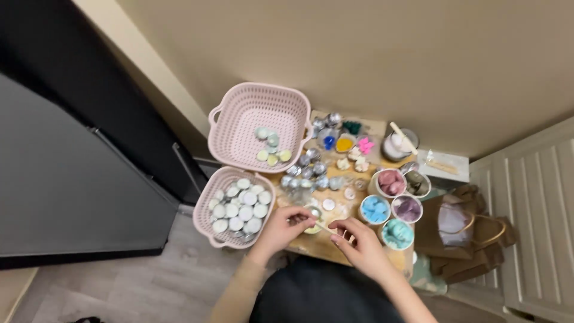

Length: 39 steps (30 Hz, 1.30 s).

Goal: Decorating small candles or wax melts by placing small wax pieces into containers and adjusting them with a stick.

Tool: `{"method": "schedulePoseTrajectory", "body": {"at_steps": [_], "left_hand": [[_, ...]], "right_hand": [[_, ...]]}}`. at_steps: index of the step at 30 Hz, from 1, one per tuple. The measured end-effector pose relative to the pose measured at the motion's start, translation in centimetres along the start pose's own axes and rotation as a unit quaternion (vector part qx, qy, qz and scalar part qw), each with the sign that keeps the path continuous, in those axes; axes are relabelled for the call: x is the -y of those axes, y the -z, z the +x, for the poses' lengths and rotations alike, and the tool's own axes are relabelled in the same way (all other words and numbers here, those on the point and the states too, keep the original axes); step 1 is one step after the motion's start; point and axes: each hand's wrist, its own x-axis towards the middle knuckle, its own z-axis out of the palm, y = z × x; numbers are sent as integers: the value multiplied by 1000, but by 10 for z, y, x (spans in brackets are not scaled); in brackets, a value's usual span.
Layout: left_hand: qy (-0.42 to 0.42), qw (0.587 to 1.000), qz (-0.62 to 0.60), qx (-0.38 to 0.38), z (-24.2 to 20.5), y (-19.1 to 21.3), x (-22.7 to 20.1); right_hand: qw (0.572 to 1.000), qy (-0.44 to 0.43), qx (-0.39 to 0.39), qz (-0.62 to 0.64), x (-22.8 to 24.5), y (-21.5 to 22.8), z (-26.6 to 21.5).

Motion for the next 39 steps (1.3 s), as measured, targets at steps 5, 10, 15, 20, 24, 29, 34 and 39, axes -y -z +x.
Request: {"method": "schedulePoseTrajectory", "body": {"at_steps": [5, 10, 15, 20, 24, 29, 34, 39], "left_hand": [[-49, 998, 36, -14, 13, 17, 39], [-123, 958, 260, -10, 28, 22, 38], [-217, 863, 455, 40, 43, 11, 72], [-281, 782, 555, 26, 60, -5, 109], [-285, 763, 577, 51, 65, -6, 97], [-245, 770, 579, 106, 67, -4, 80], [-242, 754, 599, 118, 76, -9, 102], [-225, 801, 547, 92, 64, 9, 61]], "right_hand": [[984, -140, 34, -103, -69, -44, 9], [977, -150, -86, 122, -124, -72, 0], [911, -254, -128, 298, -128, -82, -14], [890, -283, -167, 317, -106, -82, -25], [885, -288, -180, 318, -102, -83, -27], [886, -282, -190, 316, -105, -84, -26], [885, -278, -194, 320, -104, -83, -23], [890, -256, -210, 313, -130, -94, -19]]}}
